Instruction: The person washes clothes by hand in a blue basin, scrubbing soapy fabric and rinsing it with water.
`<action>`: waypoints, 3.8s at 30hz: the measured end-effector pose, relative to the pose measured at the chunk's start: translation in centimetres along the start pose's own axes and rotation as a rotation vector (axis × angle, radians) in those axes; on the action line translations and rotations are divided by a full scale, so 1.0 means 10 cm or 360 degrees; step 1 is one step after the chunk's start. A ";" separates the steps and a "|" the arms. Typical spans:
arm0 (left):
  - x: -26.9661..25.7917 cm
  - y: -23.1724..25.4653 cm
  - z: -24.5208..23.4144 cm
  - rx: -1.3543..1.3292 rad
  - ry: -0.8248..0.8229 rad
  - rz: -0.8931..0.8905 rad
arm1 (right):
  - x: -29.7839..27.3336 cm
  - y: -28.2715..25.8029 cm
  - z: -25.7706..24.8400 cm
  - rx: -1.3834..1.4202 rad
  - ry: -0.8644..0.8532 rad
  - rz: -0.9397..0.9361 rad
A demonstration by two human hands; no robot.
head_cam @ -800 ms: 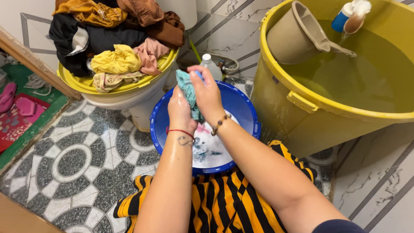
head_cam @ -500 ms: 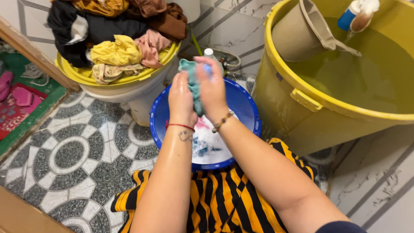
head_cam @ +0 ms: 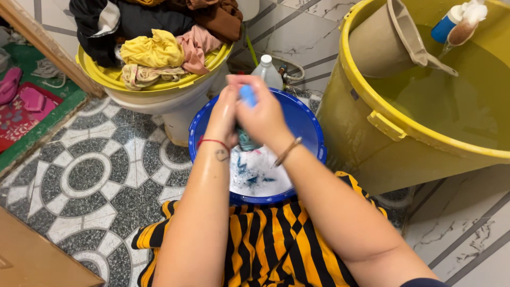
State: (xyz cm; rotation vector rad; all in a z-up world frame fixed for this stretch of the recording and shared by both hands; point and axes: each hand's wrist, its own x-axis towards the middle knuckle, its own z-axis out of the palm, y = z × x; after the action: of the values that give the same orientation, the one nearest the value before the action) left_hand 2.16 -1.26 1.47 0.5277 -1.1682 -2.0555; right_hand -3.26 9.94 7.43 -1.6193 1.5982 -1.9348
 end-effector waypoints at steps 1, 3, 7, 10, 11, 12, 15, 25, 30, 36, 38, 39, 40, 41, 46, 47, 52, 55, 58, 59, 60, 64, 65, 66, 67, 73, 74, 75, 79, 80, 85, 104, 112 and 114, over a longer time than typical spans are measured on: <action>0.08 -0.12 -0.02 -0.0353 -0.0274 0.0035 | -0.01 -0.14 -0.01 -0.0349 -0.0020 -0.0344; 0.19 -0.27 -0.02 -0.1055 -0.0826 0.0095 | -0.02 -0.33 -0.04 -0.1052 -0.0050 -0.1023; -0.04 -0.24 0.13 -0.0540 0.0242 0.0040 | 0.18 -0.24 -0.08 -0.0080 0.0097 0.0042; -0.06 -0.12 0.15 -0.0554 0.0194 0.0308 | 0.15 -0.17 -0.07 0.0045 0.0344 0.0384; -0.02 -0.10 0.10 -0.0560 0.0178 0.0437 | -0.05 -0.20 0.06 -0.0043 0.0329 0.0124; 0.02 -0.08 0.04 -0.0566 0.0161 0.0567 | -0.16 -0.22 0.16 -0.0130 0.0309 -0.0137; 0.05 0.01 -0.03 -0.0725 0.0042 0.0605 | -0.24 -0.17 0.27 -0.0333 0.0231 -0.0336; -0.13 0.58 0.00 -0.0170 0.0044 0.0621 | 0.00 0.54 -0.13 0.1937 -0.0216 0.1392; -0.22 0.69 -0.18 0.0182 0.0505 0.0111 | 0.12 0.40 -0.26 0.1083 0.0353 0.0771; -0.03 0.15 0.09 -0.0687 -0.0345 -0.0045 | 0.00 -0.15 -0.04 -0.1107 -0.0025 -0.0976; 0.00 -0.01 0.21 -0.0772 -0.0079 -0.0047 | 0.12 -0.17 -0.02 -0.0424 0.0020 -0.0721; -0.02 -0.07 0.23 -0.0810 0.0061 -0.0050 | 0.16 -0.16 0.00 -0.0079 0.0042 -0.0582; -0.03 -0.09 0.20 -0.0769 0.0079 -0.0044 | 0.17 -0.14 0.01 0.0001 0.0113 -0.0393; -0.01 -0.11 0.18 -0.0731 0.0088 -0.0033 | 0.20 -0.13 -0.02 0.0075 0.0183 -0.0214; 0.20 -0.26 -0.01 -0.1441 -0.0547 -0.0038 | -0.10 -0.08 0.15 -0.0461 0.0161 -0.0662; 0.19 -0.27 -0.04 -0.1317 -0.0427 0.0006 | -0.09 0.02 0.13 -0.0218 0.0085 -0.0582; 0.11 -0.24 0.02 -0.0602 0.0050 0.0101 | 0.14 0.59 0.09 0.0639 0.0456 0.0305; 0.20 -0.47 -0.10 -0.0666 0.0021 0.0308 | -0.07 0.48 0.28 0.0416 0.0545 0.0237; 0.28 -0.56 -0.20 -0.0685 0.0045 0.0320 | -0.25 0.19 0.34 -0.0216 0.0465 -0.0192; 0.26 -0.55 -0.16 -0.0558 0.0114 0.0221 | -0.09 0.20 0.35 -0.0121 0.0558 -0.0037; 0.23 -0.50 -0.10 -0.0432 0.0182 0.0121 | 0.00 0.24 0.36 -0.0026 0.0649 0.0120; 0.06 -0.15 0.05 -0.0597 0.0346 -0.0075 | 0.12 0.66 0.33 0.1111 0.0644 0.0851; 0.02 -0.08 0.06 -0.0590 0.0452 -0.0027 | 0.14 0.82 0.30 0.1473 0.0542 0.1008; 0.00 -0.01 0.04 -0.0583 0.0558 0.0020 | 0.17 0.98 0.27 0.1833 0.0431 0.1163; 0.01 0.08 -0.01 -0.0550 0.0636 0.0053 | 0.25 1.15 0.25 0.1886 0.0395 0.1414; 0.20 0.23 -0.64 -0.0039 0.0797 0.0281 | 0.93 2.10 0.25 0.1267 0.0151 0.2057; 0.23 0.21 -0.67 0.0084 0.0833 0.0308 | 1.09 2.26 0.35 0.0929 0.0181 0.1968; 0.25 0.21 -0.68 0.0206 0.0867 0.0334 | 1.23 2.41 0.44 0.0595 0.0210 0.1865; 0.09 0.36 -0.62 0.1208 0.0971 0.0219 | 1.62 2.84 0.73 0.0505 0.0188 0.1789; 0.03 0.41 -0.60 0.1277 0.1001 0.0155 | 1.69 2.89 0.80 0.0558 0.0248 0.1746; 0.08 0.46 -0.63 0.1336 0.0983 0.0227 | 1.82 2.91 0.95 0.0624 0.0176 0.1560; 0.10 0.16 -0.19 -0.0846 0.0539 0.0496 | 0.33 0.47 0.21 0.1158 0.0115 0.1139; 0.18 -0.55 0.20 -0.0095 0.0686 0.0063 | 0.04 0.61 0.14 -0.0365 0.0360 0.0211; 0.19 -0.36 0.13 -0.0135 0.0652 0.0050 | -0.04 0.58 0.12 -0.0332 0.0307 -0.0072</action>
State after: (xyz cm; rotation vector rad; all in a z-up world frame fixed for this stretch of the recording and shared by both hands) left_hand -1.29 -0.72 -0.93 0.8357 -0.8371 -1.8458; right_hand -4.91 7.04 2.46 -1.5952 1.9103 -2.0626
